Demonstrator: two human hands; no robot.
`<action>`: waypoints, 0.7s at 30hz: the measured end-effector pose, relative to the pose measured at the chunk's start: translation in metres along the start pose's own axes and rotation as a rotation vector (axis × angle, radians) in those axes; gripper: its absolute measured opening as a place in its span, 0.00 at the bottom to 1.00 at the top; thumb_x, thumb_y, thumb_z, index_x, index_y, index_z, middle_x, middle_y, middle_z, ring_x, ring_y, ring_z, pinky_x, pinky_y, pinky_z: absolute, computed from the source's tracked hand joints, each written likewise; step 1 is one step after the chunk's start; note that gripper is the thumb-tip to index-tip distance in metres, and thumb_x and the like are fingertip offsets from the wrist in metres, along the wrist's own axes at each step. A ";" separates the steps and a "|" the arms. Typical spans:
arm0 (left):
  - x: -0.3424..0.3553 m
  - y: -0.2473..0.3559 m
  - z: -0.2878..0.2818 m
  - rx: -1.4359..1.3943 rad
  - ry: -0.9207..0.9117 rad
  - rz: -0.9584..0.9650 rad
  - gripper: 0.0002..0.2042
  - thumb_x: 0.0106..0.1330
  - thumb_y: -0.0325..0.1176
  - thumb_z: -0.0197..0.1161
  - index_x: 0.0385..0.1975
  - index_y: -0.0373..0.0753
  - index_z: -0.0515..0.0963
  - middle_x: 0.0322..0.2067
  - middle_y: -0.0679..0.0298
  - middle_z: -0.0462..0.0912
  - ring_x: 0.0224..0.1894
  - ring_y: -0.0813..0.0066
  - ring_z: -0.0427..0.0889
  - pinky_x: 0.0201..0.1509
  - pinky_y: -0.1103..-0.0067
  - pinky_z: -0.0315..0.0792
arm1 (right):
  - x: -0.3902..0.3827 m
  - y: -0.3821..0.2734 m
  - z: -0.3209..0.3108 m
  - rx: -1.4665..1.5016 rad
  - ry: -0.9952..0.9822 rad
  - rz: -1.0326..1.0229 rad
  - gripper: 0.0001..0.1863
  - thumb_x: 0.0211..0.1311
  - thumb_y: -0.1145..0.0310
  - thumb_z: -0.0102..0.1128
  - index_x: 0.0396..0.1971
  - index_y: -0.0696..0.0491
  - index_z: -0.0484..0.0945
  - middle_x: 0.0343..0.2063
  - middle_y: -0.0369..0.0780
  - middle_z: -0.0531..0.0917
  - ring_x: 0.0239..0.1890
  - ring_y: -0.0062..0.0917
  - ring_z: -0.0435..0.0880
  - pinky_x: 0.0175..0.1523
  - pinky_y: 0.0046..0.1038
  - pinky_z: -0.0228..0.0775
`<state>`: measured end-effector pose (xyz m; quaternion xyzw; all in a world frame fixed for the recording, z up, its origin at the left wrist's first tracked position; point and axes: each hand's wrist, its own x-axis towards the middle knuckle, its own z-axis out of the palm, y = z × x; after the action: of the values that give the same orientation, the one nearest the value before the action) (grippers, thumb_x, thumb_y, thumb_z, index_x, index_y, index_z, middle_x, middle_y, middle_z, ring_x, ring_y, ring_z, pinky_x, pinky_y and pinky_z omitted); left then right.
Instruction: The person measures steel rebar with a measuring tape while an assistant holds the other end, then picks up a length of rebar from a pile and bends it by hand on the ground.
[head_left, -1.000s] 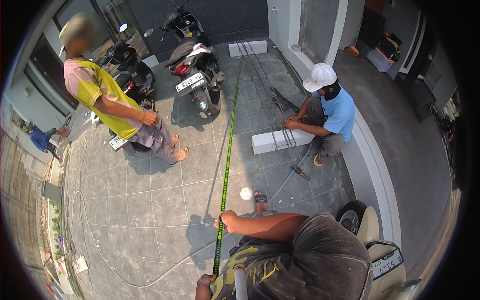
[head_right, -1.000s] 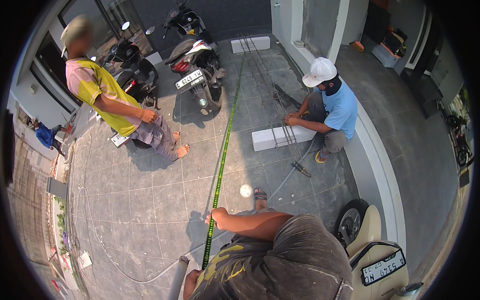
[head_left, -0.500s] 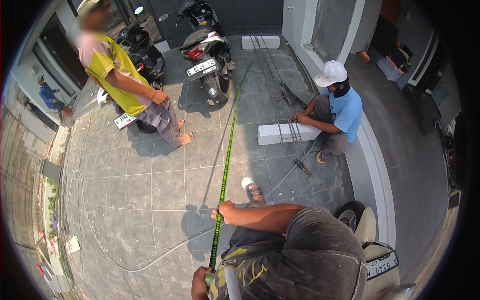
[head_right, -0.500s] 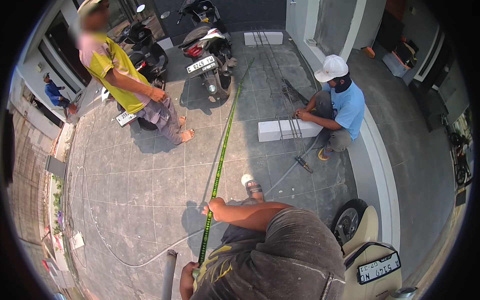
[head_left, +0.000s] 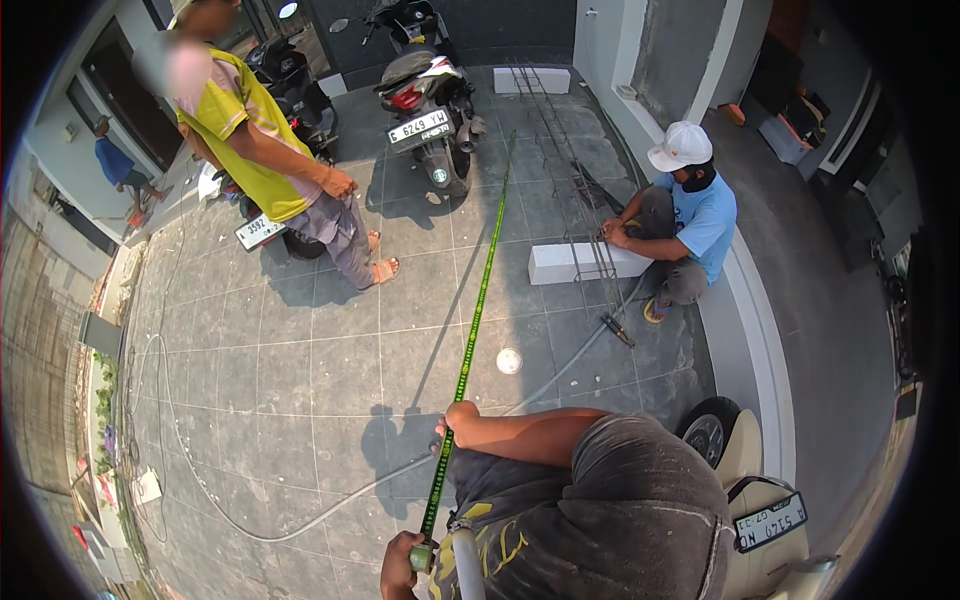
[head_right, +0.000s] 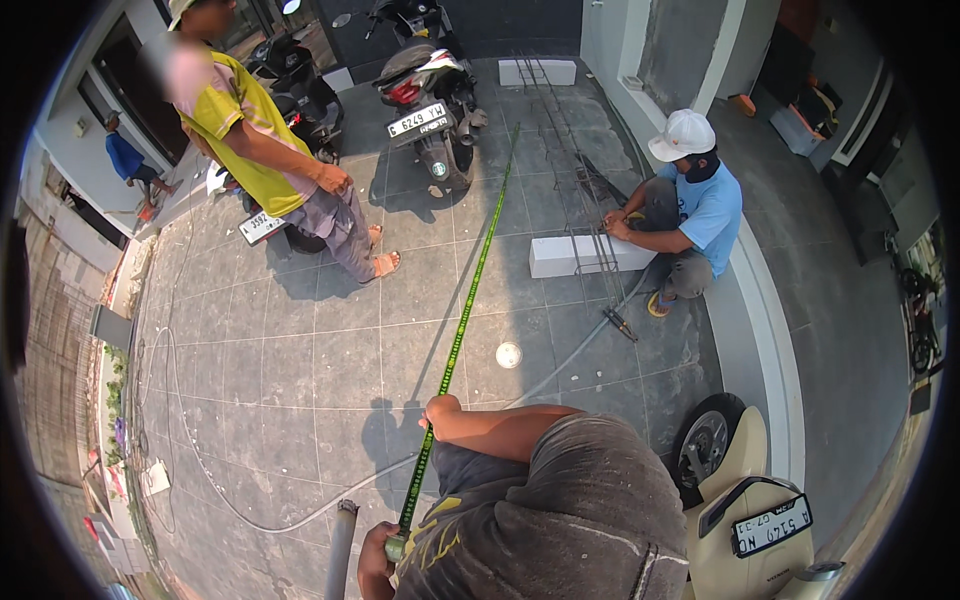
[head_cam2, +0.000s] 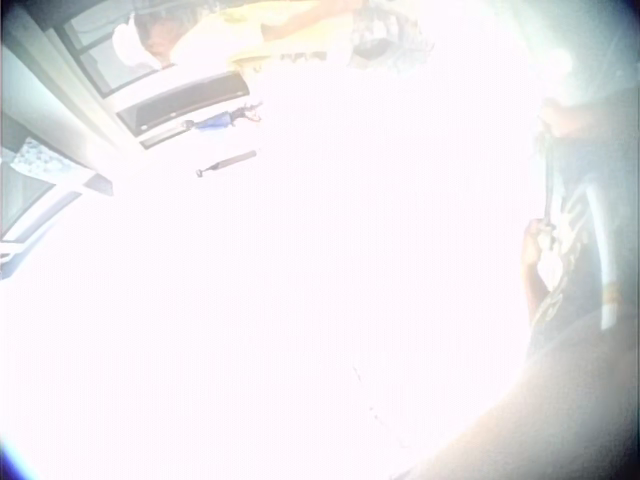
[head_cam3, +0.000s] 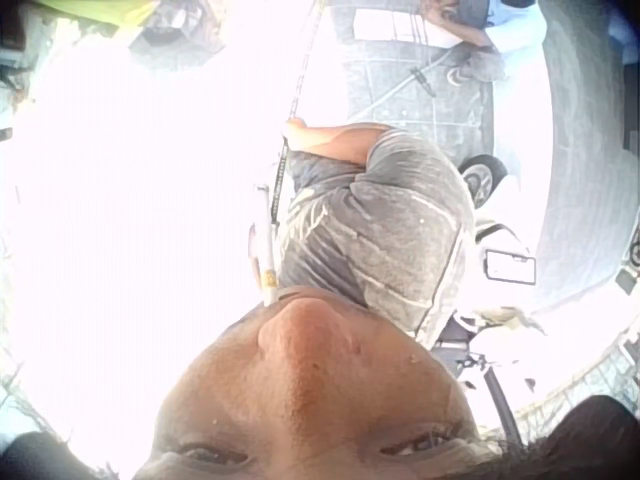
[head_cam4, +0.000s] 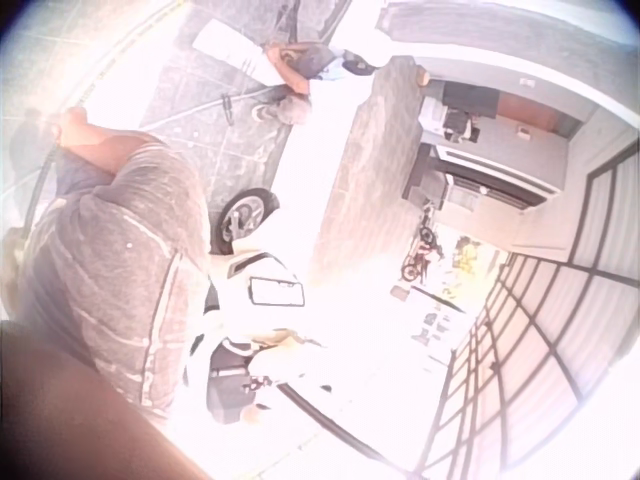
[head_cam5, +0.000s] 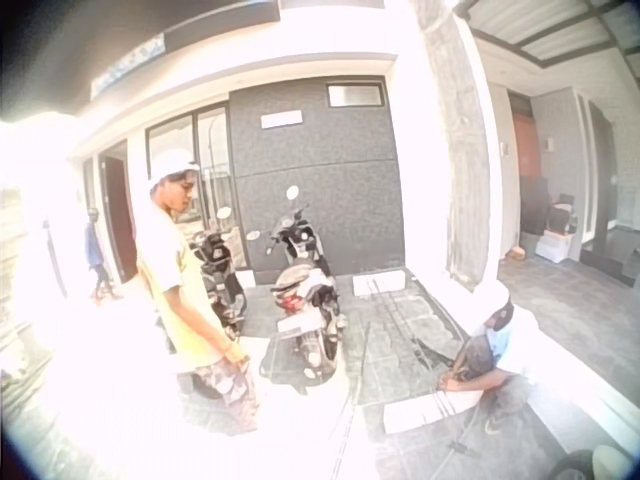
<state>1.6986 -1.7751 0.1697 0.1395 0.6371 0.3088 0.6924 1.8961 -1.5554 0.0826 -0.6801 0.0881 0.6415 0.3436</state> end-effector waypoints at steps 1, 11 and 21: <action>0.005 0.006 -0.002 0.012 0.002 0.000 0.13 0.54 0.37 0.57 0.28 0.30 0.72 0.22 0.53 0.78 0.14 0.67 0.75 0.14 0.75 0.67 | -0.009 0.012 0.006 0.005 -0.014 0.038 0.11 0.62 0.75 0.41 0.39 0.62 0.71 0.28 0.45 0.76 0.24 0.30 0.79 0.22 0.28 0.77; 0.032 0.109 -0.062 0.460 -0.084 0.049 0.21 0.52 0.46 0.59 0.35 0.33 0.76 0.30 0.58 0.77 0.32 0.70 0.75 0.34 0.78 0.67 | 0.052 -0.009 0.084 0.166 -0.098 0.012 0.06 0.61 0.75 0.36 0.36 0.59 0.63 0.22 0.45 0.73 0.18 0.35 0.76 0.23 0.35 0.70; 0.052 0.168 -0.135 0.358 -0.134 -0.080 0.26 0.51 0.54 0.57 0.32 0.31 0.79 0.35 0.53 0.77 0.37 0.66 0.75 0.38 0.72 0.70 | -0.020 0.083 0.174 -0.209 -0.207 0.165 0.08 0.64 0.66 0.33 0.31 0.54 0.62 0.23 0.41 0.72 0.25 0.32 0.75 0.31 0.35 0.71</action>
<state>1.5261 -1.6411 0.2064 0.2552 0.6392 0.1530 0.7092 1.7057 -1.5228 0.0822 -0.6329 0.0404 0.7399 0.2243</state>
